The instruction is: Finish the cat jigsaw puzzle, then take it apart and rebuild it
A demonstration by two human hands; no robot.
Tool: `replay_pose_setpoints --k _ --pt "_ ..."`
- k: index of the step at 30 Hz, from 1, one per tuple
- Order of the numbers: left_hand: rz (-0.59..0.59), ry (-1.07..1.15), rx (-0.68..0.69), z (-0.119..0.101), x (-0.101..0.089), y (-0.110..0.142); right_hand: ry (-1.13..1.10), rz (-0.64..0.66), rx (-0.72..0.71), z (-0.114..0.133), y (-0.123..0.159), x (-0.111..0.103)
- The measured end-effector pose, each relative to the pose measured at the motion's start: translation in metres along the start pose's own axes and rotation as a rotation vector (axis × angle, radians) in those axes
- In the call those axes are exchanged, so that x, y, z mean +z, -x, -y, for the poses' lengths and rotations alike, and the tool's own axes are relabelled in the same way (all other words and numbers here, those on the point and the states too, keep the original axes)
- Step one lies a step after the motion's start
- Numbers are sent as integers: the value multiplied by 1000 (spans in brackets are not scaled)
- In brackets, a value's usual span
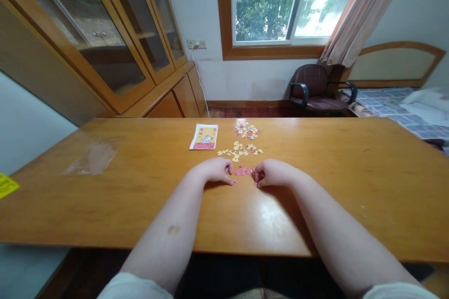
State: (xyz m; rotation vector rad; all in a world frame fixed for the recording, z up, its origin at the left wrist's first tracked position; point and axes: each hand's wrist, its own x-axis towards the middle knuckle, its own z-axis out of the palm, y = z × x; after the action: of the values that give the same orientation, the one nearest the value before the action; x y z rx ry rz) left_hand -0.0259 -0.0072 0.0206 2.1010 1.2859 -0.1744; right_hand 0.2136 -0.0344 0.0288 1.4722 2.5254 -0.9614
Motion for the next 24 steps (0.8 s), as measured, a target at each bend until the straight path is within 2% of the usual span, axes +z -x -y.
replay_pose_setpoints --k 10,12,15,18,24 --pt "-1 -3 2 -1 0 0 -22 0 34 -3 0 -2" --pt "-3 5 4 0 0 0 -34 -60 61 -4 0 -5" --pt "-8 35 -1 1 1 0 35 -232 108 -2 -2 -6" --pt "0 69 -3 0 1 0 115 -328 58 2 -5 -2" --pt "26 74 10 -1 -1 3 172 -280 -49 6 -11 10"
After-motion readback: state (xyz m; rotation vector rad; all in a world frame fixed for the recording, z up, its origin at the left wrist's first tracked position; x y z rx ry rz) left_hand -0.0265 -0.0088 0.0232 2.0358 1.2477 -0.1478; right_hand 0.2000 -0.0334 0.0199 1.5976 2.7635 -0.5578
